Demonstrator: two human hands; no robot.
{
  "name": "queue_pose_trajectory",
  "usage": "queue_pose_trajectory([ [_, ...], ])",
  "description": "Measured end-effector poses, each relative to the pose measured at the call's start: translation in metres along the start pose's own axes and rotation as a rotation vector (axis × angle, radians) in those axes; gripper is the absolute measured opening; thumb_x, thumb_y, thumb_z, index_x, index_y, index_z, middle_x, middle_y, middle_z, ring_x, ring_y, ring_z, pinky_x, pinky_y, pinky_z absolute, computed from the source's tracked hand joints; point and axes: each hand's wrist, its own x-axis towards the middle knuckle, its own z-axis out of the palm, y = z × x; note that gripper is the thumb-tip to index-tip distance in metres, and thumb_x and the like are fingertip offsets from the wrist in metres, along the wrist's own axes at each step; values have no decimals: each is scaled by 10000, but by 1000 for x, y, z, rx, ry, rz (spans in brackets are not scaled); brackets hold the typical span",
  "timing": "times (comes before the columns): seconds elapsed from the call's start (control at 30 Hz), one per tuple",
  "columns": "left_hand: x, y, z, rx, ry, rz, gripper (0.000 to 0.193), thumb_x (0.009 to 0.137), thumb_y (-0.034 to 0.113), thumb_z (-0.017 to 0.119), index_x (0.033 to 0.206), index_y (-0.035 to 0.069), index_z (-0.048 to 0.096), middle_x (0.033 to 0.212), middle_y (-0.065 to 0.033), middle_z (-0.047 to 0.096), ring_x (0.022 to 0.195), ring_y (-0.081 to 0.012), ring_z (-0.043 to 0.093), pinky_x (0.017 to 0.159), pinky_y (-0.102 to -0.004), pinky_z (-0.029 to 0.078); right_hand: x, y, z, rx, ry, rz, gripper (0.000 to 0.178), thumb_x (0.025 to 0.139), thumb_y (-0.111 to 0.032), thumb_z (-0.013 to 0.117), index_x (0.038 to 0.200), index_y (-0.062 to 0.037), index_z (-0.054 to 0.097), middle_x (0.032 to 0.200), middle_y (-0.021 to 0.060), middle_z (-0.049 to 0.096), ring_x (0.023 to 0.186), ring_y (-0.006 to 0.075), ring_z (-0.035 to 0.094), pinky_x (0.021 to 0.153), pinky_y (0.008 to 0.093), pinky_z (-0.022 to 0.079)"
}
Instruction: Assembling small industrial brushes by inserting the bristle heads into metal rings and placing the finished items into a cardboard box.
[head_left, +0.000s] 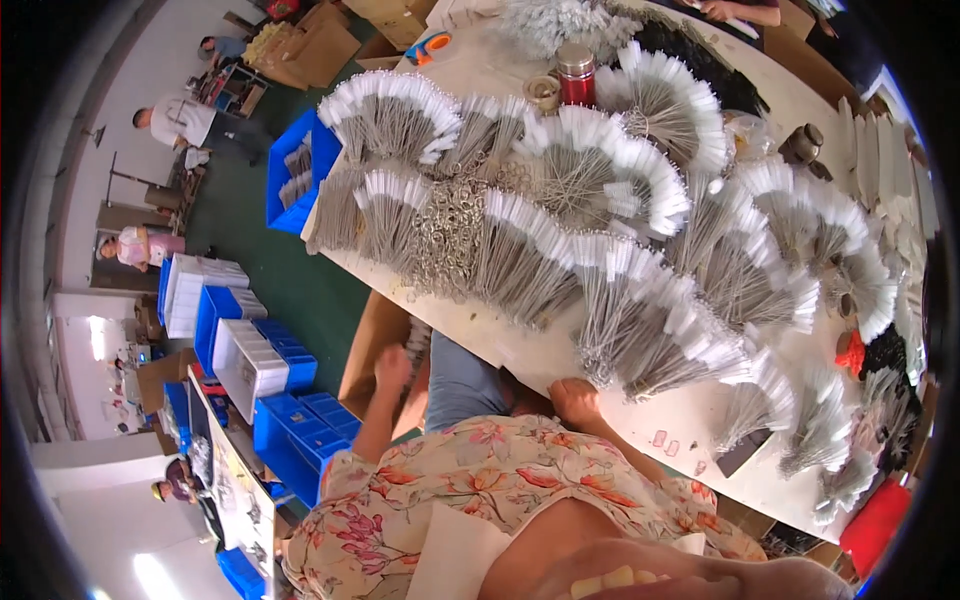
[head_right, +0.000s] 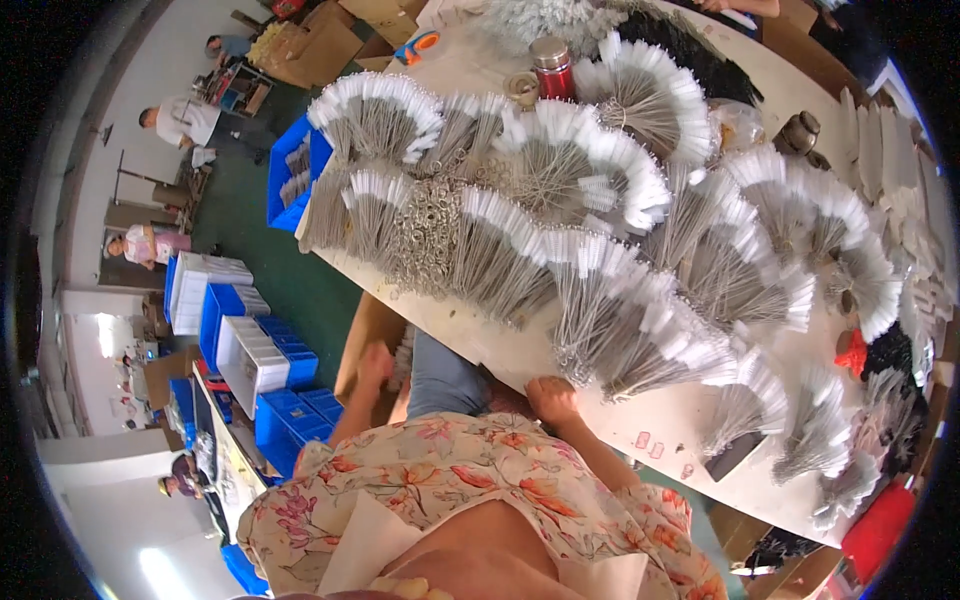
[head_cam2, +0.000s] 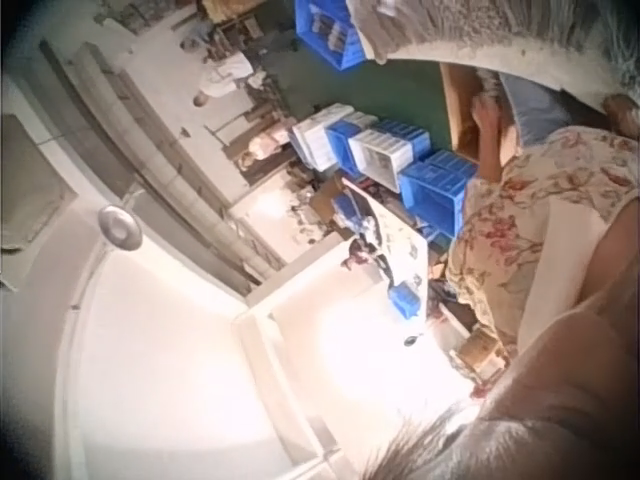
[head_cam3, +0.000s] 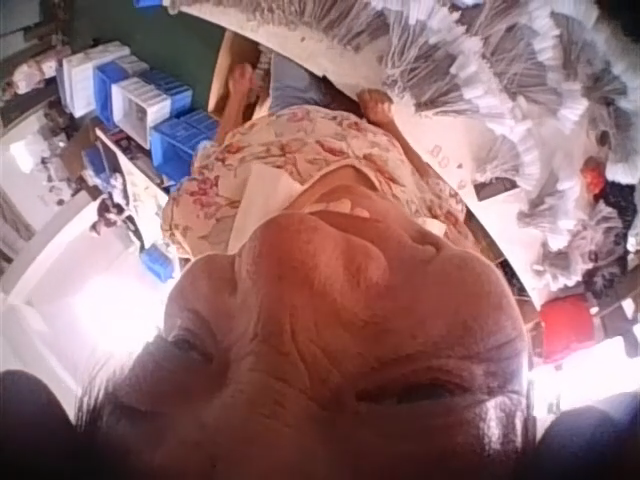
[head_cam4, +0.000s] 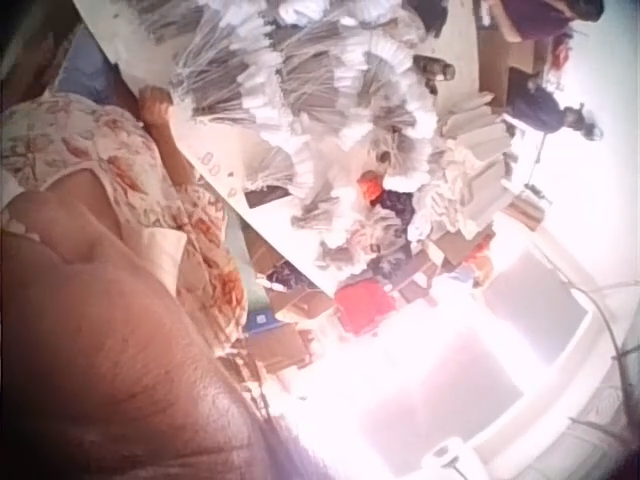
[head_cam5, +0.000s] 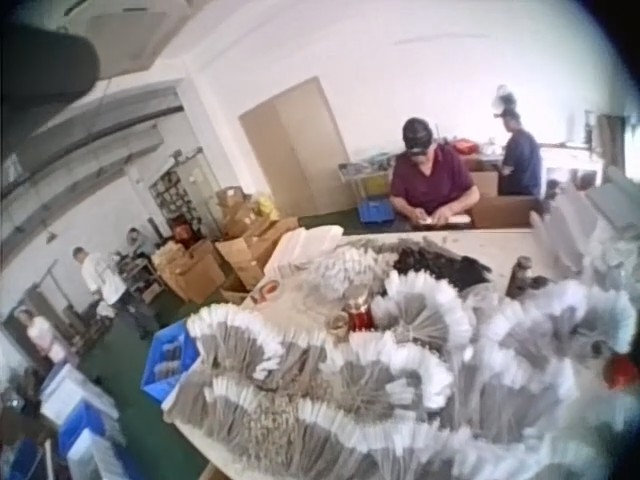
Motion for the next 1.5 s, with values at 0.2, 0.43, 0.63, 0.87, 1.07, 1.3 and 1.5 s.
queue_pose_trajectory([
  [0.2, 207, 261, -49, -233, -137, 564, 219, 893, 214, 508, 1002, 37, 578, 816, -34, 620, 746, -115, 575, 706, -247, 458, 5, -1, -8, -53, -26, 59, 93, 688, -171, 606, 677, -127, 525, 604, 42, 528, 556, 208, 555, 525, 336, 457],
  [0.43, 325, 332, -54, 111, -115, 777, 234, 868, 160, 548, 1050, 19, 586, 926, -44, 631, 857, -116, 587, 793, -249, 449, 10, -13, -8, -167, -31, 130, 105, 670, -171, 611, 663, -122, 518, 612, 42, 535, 556, 217, 555, 530, 342, 462],
  [0.63, 297, 321, -19, -448, -337, 980, 213, 850, 148, 583, 1015, 13, 598, 879, -54, 645, 798, -113, 595, 746, -242, 463, -9, -21, 9, -417, -14, 251, 120, 701, -184, 601, 688, -88, 531, 623, 88, 535, 573, 280, 549, 523, 383, 455],
  [0.87, 171, 251, -52, -501, -747, 957, 224, 895, 108, 520, 1071, -28, 545, 944, -91, 623, 861, -152, 603, 778, -262, 479, 59, -86, 55, 475, 612, 580, 172, 938, -210, 416, 886, -62, 489, 662, -25, 391, 587, 79, 343, 534, 234, 325],
  [1.07, 82, 209, -72, -655, -927, 892, 258, 887, 171, 543, 1066, -14, 567, 858, -74, 617, 739, -127, 591, 696, -247, 475, 156, -165, 110, 1229, 442, 321, 239, 971, -273, 356, 897, -69, 457, 601, -55, 285, 515, 44, 261, 458, 197, 228],
  [1.3, 62, 196, -60, -711, -815, 869, 124, 849, 90, 588, 928, -5, 580, 779, -50, 596, 632, -98, 549, 595, -224, 450, 165, -184, 122, 1439, 259, 328, 257, 971, -302, 346, 882, -79, 437, 585, -48, 281, 510, 61, 249, 466, 214, 237],
  [1.5, 76, 207, -34, -798, -839, 829, 98, 857, 88, 582, 881, 2, 541, 748, -37, 577, 612, -76, 535, 563, -198, 442, 169, -164, 107, 1319, 226, 324, 229, 965, -266, 378, 905, -63, 465, 657, -24, 395, 569, 74, 371, 547, 204, 343],
])
